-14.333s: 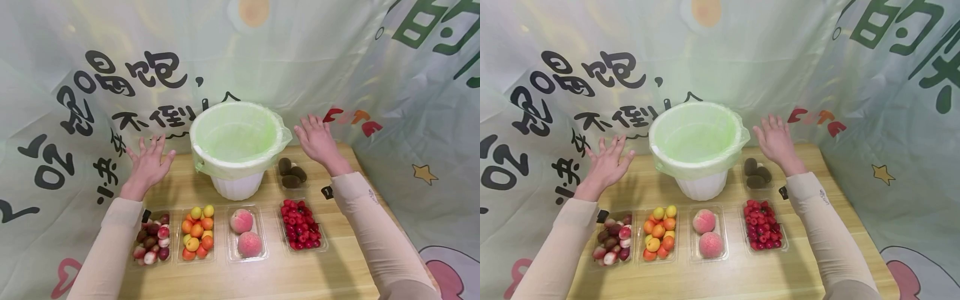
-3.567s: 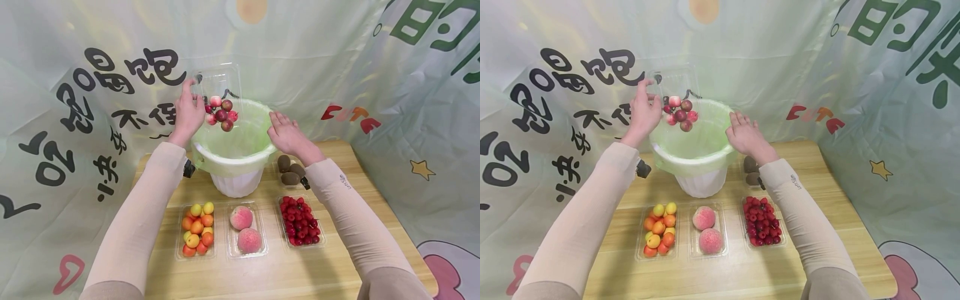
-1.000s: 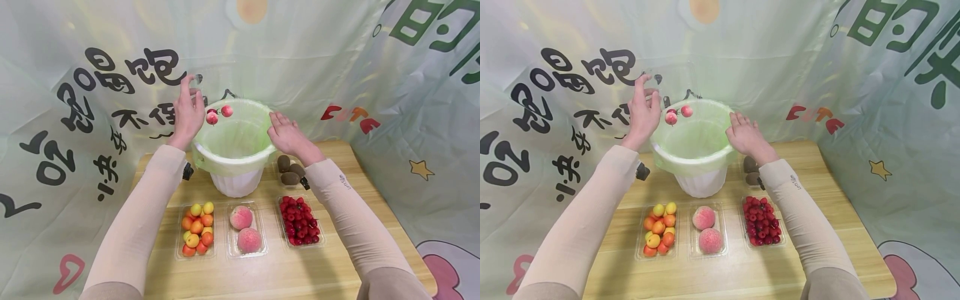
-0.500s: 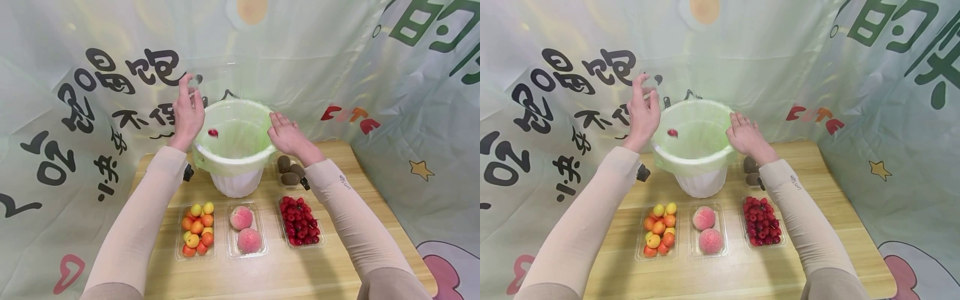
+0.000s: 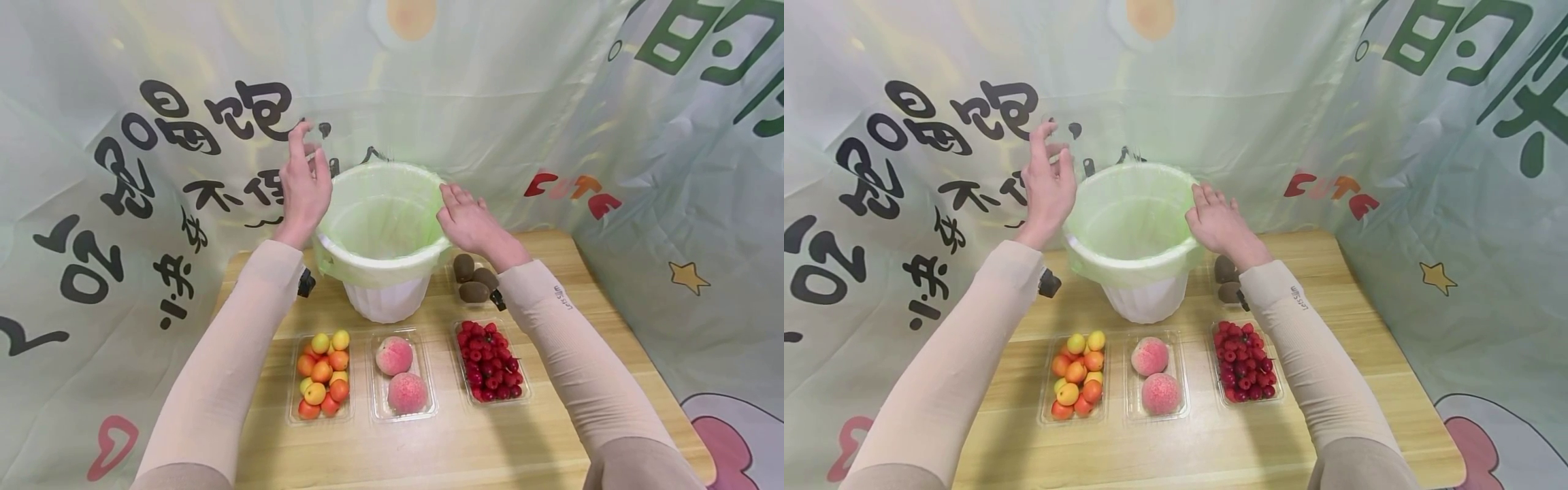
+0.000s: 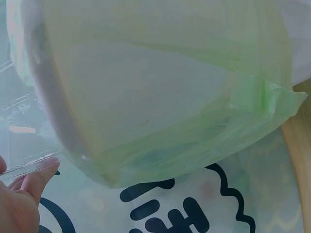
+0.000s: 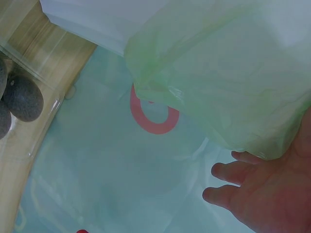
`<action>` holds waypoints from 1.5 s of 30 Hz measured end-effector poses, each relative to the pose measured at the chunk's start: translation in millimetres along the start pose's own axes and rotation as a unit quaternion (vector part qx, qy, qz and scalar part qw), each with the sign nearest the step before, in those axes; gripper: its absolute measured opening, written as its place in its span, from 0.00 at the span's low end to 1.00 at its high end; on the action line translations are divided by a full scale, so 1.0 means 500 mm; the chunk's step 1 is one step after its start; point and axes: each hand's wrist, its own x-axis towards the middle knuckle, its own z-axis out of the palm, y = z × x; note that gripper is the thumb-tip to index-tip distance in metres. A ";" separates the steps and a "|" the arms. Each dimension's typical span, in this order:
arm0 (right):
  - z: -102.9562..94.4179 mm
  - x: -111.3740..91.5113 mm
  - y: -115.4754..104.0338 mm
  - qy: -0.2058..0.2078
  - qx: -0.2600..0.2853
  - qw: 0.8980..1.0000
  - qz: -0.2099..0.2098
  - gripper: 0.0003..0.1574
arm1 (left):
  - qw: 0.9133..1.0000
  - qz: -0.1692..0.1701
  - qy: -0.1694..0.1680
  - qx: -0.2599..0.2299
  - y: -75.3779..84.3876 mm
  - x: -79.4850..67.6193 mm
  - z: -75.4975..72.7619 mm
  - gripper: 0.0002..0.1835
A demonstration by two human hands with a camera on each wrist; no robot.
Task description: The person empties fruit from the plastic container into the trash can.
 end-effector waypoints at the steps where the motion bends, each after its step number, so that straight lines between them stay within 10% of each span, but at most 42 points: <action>1: 0.000 0.000 0.000 0.000 0.001 1.000 0.000 0.44 | 1.000 -0.002 0.000 0.001 0.000 0.000 -0.001 0.22; 14: -0.004 -0.003 -0.002 -0.002 -0.004 1.000 0.001 0.45 | 0.998 -0.055 -0.011 0.009 -0.004 0.011 -0.048 0.22; 30: -0.002 -0.006 -0.002 -0.004 -0.001 1.000 0.006 0.44 | 0.983 -0.177 -0.046 -0.004 -0.032 0.024 -0.192 0.23; 45: -0.002 -0.005 -0.005 -0.006 -0.002 1.000 0.006 0.45 | 0.974 -0.214 -0.067 0.032 -0.111 -0.039 -0.281 0.27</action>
